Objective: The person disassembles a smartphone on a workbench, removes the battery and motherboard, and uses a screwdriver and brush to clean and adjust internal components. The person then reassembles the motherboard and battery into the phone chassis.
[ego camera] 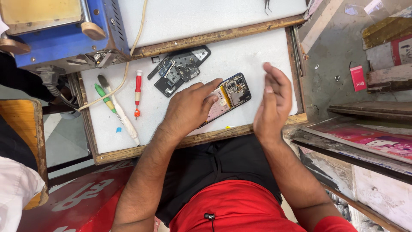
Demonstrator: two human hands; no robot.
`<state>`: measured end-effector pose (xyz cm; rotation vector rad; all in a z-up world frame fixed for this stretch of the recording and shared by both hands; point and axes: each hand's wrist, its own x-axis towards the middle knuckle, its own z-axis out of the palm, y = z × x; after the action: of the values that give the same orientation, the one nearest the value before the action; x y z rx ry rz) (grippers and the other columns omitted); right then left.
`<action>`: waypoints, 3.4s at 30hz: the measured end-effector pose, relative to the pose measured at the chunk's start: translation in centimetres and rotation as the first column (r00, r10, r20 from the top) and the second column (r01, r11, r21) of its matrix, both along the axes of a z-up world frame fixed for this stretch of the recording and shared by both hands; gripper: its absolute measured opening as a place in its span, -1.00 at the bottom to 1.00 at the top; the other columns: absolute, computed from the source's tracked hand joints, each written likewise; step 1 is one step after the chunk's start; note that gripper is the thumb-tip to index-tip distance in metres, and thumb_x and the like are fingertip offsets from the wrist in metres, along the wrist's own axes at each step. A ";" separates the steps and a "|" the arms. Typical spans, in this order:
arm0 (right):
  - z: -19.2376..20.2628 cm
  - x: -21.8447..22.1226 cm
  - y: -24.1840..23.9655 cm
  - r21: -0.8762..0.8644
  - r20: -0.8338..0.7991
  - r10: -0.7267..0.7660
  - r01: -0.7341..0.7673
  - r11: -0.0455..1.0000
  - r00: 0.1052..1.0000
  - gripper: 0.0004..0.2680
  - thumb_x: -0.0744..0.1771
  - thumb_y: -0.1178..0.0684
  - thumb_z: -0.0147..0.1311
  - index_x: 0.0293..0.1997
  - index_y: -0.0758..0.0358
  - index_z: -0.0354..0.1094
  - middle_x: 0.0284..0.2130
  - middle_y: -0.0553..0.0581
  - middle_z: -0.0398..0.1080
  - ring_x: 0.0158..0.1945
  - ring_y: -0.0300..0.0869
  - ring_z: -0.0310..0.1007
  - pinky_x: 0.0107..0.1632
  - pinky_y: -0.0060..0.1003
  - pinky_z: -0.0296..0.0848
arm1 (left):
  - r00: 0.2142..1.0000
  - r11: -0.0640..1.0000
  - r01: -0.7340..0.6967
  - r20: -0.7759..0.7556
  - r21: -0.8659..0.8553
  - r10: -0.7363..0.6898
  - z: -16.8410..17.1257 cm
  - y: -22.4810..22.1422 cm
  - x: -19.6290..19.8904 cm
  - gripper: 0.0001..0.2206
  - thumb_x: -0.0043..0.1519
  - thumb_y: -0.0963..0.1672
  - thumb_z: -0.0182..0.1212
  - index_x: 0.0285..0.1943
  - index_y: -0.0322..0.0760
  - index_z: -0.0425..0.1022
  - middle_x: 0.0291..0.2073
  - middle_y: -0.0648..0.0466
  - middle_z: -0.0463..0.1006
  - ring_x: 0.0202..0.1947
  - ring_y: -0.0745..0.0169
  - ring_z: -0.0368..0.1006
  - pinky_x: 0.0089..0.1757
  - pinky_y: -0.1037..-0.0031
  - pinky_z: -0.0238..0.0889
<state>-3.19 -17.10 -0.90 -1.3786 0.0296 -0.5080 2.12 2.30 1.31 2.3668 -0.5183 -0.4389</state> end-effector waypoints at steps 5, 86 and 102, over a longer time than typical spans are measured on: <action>2.7 -6.4 -0.9 -0.347 0.220 0.206 -0.120 0.930 0.954 -0.71 0.44 0.28 -0.19 0.36 0.31 0.15 0.29 0.25 0.33 0.35 0.00 0.37 0.48 -0.07 0.29 | 0.929 0.995 -0.036 0.369 0.097 -0.002 -1.3 -0.3 -1.5 -0.61 0.25 -0.07 0.31 0.28 -0.13 0.54 -0.22 0.02 0.55 -0.13 -0.03 0.43 -0.14 0.19 0.37; 3.7 9.2 2.5 -0.975 -0.151 0.255 -0.186 0.120 0.955 -0.85 0.38 0.04 0.18 0.04 0.10 0.51 -0.16 0.09 0.52 -0.28 -0.02 0.53 -0.26 -0.13 0.48 | 0.471 0.608 -0.559 0.388 -0.564 0.792 -4.9 13.7 -4.3 -0.85 0.32 -0.29 0.22 0.03 -0.42 0.59 -0.17 -0.04 0.64 -0.16 0.18 0.59 -0.13 0.40 0.45; -1.4 2.3 -6.7 -0.788 -0.161 -0.108 -0.062 0.612 0.981 -0.94 0.46 0.21 0.16 -0.02 0.29 0.55 -0.39 0.08 0.50 -0.40 -0.37 0.39 -0.23 -0.42 0.34 | 0.362 0.755 -0.611 0.764 -0.239 0.534 -1.4 12.1 2.0 -0.79 0.32 -0.13 0.50 -0.05 -0.28 0.53 -0.14 0.09 0.56 -0.11 0.13 0.47 -0.12 0.30 0.37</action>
<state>-0.86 -23.76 -2.31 -2.3231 -0.0264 -0.4127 4.17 14.39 -0.06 2.5222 0.0283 1.0368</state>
